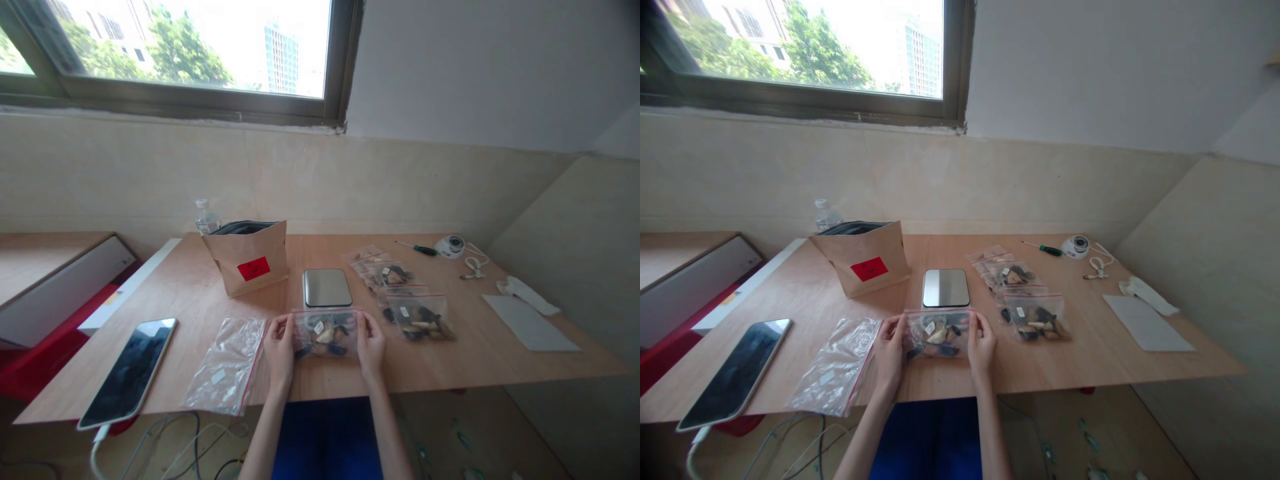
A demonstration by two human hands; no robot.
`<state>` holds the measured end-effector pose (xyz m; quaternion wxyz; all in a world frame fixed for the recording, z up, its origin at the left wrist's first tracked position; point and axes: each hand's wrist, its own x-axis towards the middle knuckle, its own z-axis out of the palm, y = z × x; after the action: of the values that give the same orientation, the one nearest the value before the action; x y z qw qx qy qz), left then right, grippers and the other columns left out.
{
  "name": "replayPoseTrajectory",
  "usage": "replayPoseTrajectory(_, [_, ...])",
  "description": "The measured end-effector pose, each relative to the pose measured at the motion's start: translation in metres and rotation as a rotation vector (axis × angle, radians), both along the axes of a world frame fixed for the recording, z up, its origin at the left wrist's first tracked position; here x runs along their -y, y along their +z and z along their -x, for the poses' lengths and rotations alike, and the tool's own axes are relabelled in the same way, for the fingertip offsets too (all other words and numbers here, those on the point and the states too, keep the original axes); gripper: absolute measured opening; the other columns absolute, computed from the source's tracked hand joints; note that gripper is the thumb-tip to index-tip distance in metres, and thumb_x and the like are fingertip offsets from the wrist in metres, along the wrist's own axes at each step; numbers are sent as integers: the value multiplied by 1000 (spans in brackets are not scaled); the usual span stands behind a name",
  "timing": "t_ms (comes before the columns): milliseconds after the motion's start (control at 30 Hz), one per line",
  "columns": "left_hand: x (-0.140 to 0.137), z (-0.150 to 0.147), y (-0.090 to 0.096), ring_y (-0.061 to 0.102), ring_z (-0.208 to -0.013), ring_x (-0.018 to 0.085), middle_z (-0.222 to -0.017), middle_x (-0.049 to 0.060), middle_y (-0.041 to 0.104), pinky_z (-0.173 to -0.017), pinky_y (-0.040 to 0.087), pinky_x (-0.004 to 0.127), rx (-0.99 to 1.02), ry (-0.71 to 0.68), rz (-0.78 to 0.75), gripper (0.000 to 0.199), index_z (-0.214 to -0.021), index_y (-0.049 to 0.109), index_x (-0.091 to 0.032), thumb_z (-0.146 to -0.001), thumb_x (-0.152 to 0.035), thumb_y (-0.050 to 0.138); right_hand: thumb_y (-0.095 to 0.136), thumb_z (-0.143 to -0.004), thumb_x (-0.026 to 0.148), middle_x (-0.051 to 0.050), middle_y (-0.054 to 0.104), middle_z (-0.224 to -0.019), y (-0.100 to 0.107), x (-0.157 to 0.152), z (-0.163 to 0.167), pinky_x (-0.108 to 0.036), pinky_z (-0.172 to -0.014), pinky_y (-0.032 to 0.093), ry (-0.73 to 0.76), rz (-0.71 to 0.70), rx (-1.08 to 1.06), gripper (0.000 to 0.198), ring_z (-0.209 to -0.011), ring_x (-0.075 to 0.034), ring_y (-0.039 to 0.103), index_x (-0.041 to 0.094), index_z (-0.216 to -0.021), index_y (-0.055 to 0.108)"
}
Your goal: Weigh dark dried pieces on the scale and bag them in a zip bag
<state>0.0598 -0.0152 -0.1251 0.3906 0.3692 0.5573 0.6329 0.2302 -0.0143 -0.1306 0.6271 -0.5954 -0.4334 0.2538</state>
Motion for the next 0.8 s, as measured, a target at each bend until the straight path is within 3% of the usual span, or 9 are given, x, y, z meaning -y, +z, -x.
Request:
replayPoseTrajectory(200, [1,0,3,59,-72,17,-79,3,64,-65,44,25,-60,-17,8,34,-86,63,-16,-78,-49,58,51,-84,50,-7,68,-72,-3,1,0,-28,-65,48,-30,-16,22,38,-69,-19,63,15,-87,65])
replayPoseTrajectory(400, [3,-1,6,56,-65,15,-75,2,62,-59,43,23,-50,-39,13,36,-85,63,-16,-78,-51,58,52,-83,50,-5,67,-70,-4,0,1,-29,-66,48,-55,-28,10,36,-67,-18,62,16,-83,63])
replayPoseTrajectory(533, [2,-2,10,57,-70,15,-76,2,62,-64,44,23,-10,-112,14,34,-84,63,-16,-78,-50,59,53,-82,51,-5,66,-69,0,1,0,-29,-65,48,-60,-43,-41,37,-66,-18,62,16,-80,62])
replayPoseTrajectory(667, [2,-2,12,58,-71,15,-75,2,64,-66,45,23,24,-243,-16,31,-81,65,-16,-78,-46,59,53,-81,52,-4,66,-68,7,2,-1,-28,-63,48,-29,-11,-87,38,-65,-18,61,15,-80,62])
replayPoseTrajectory(800, [3,-2,12,58,-69,15,-72,2,63,-64,44,23,12,-210,-17,30,-78,65,-16,-76,-46,62,61,-76,50,-4,67,-71,10,3,1,-28,-64,49,41,24,-120,35,-67,-18,61,15,-81,64])
